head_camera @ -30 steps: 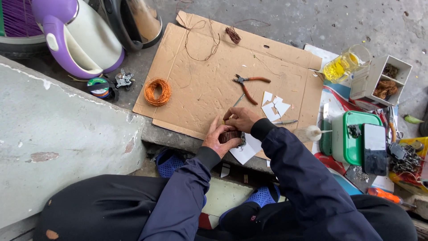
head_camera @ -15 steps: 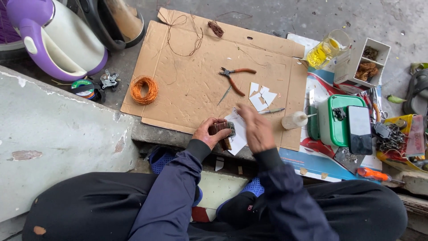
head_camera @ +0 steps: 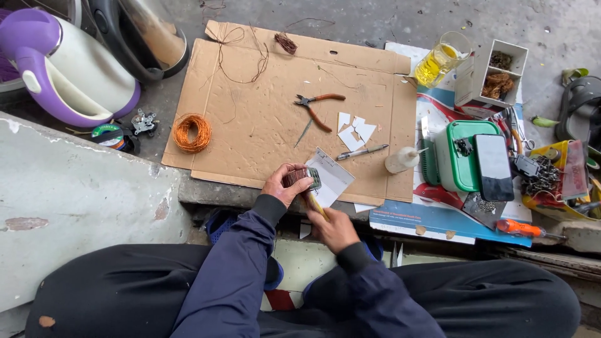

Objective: Wrapping a copper wire coil with thin plastic or paper insulation strips for repair or assembly.

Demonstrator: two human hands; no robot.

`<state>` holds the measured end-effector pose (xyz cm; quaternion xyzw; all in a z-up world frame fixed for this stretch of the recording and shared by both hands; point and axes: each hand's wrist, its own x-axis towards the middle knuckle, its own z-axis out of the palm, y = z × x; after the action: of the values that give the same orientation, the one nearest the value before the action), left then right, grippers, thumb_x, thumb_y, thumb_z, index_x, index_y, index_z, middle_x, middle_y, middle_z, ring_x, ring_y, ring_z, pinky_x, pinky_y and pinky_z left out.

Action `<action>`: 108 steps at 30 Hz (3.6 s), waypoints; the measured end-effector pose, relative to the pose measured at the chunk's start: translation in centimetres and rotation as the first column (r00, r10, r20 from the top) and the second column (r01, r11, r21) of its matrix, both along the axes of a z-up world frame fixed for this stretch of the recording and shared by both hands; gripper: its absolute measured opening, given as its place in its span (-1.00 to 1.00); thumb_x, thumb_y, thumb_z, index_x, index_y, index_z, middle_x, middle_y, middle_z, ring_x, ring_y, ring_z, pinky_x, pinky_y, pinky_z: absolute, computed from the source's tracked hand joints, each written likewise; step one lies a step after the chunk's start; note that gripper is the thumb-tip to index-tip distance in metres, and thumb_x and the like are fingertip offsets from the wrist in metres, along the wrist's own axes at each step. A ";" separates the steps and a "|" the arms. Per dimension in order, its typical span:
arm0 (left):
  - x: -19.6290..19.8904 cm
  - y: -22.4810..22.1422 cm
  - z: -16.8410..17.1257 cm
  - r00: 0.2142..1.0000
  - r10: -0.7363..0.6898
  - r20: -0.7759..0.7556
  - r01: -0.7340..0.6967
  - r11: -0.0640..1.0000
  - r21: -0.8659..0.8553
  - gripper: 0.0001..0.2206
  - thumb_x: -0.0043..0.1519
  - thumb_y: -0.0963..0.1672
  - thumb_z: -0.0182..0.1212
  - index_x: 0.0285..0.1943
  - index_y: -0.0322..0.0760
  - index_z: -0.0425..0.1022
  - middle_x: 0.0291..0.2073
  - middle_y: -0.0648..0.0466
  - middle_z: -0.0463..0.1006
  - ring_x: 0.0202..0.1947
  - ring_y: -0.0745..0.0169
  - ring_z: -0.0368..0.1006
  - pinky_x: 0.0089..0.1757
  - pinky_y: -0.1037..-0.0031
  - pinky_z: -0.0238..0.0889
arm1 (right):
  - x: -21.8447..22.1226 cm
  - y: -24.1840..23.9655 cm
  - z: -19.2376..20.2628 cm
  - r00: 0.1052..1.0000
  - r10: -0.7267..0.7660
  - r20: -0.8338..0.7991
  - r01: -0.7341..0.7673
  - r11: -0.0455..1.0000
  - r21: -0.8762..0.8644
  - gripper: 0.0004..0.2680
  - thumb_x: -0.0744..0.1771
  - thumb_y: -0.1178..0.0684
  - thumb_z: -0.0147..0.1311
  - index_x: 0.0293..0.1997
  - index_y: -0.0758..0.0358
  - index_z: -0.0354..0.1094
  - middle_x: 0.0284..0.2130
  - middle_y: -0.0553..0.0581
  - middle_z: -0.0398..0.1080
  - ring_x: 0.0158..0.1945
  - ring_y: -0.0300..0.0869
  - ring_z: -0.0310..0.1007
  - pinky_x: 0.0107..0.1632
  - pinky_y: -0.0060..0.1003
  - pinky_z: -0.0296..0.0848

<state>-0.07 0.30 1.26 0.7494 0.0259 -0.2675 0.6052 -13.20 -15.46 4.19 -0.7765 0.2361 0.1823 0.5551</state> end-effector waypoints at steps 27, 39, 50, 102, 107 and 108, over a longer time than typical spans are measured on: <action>-1.3 -1.7 0.0 0.936 0.351 0.032 -0.348 0.935 -0.070 -0.48 0.07 0.03 0.77 0.15 -0.13 0.69 -0.16 0.02 0.73 -0.06 0.29 0.63 -0.01 0.31 0.54 | 2.2 -2.6 2.1 0.917 0.398 0.032 -0.288 0.715 -0.637 -0.58 0.40 -0.19 0.12 0.43 0.05 0.25 0.28 0.25 0.41 0.13 0.31 0.62 0.12 0.24 0.61; 0.0 -1.6 -1.7 0.940 0.342 0.003 -0.342 0.939 0.031 -0.40 0.01 0.09 0.80 0.21 0.03 0.68 0.01 0.04 0.74 0.05 0.23 0.68 0.04 0.37 0.61 | 3.7 -0.9 -4.4 0.978 0.196 0.069 -0.145 0.884 -0.444 -0.88 0.40 -0.13 0.10 -0.04 -0.07 0.45 -0.11 0.07 0.45 -0.06 0.31 0.65 -0.03 0.21 0.62; -1.2 -0.8 -0.9 0.937 0.348 -0.007 -0.347 0.932 -0.103 -0.46 0.07 -0.01 0.79 0.22 -0.04 0.67 -0.05 0.10 0.75 -0.05 0.43 0.60 0.00 0.50 0.61 | 3.1 -1.6 -3.0 0.989 -0.137 0.065 0.121 0.973 0.199 -0.79 0.42 -0.21 0.22 0.00 0.03 0.60 -0.69 0.03 0.44 -0.52 -0.17 0.47 -0.24 -0.30 0.49; 1.2 -1.3 -3.6 0.986 0.128 0.108 -0.117 0.987 -0.107 -0.50 0.10 0.06 0.74 0.09 -0.14 0.62 -0.20 0.08 0.77 -0.16 0.41 0.63 -0.01 0.42 0.53 | -2.4 -3.0 0.2 0.970 0.241 -0.014 -0.227 0.889 -0.397 -0.73 0.43 -0.22 0.09 0.19 -0.02 0.56 -0.01 0.16 0.59 0.04 0.25 0.64 0.12 0.26 0.63; 1.3 -1.2 -3.6 0.987 0.122 0.101 -0.105 0.982 -0.158 -0.50 0.09 0.06 0.75 0.05 -0.16 0.60 -0.16 0.05 0.78 -0.10 0.36 0.66 -0.01 0.42 0.53 | 2.1 -0.7 -1.6 0.987 -0.162 0.015 0.160 0.984 0.083 -0.70 0.36 -0.17 0.31 0.21 0.00 0.59 -0.69 0.09 0.51 -0.66 -0.17 0.49 -0.42 -0.31 0.39; 1.2 -1.2 -3.1 0.989 0.118 0.087 -0.103 0.982 -0.158 -0.51 0.10 0.07 0.74 0.06 -0.12 0.60 -0.18 0.07 0.77 -0.12 0.38 0.66 -0.03 0.44 0.53 | 2.8 -0.1 -1.4 0.944 -0.328 -0.019 0.320 0.906 0.276 -0.72 0.38 -0.07 0.27 0.22 0.09 0.58 -0.40 0.16 0.61 -0.68 -0.21 0.40 -0.52 -0.34 0.23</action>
<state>1.11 -0.89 -1.85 0.7099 0.0178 -0.1984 0.6756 -10.43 -15.56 2.75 -0.6442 0.3263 0.1076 0.6834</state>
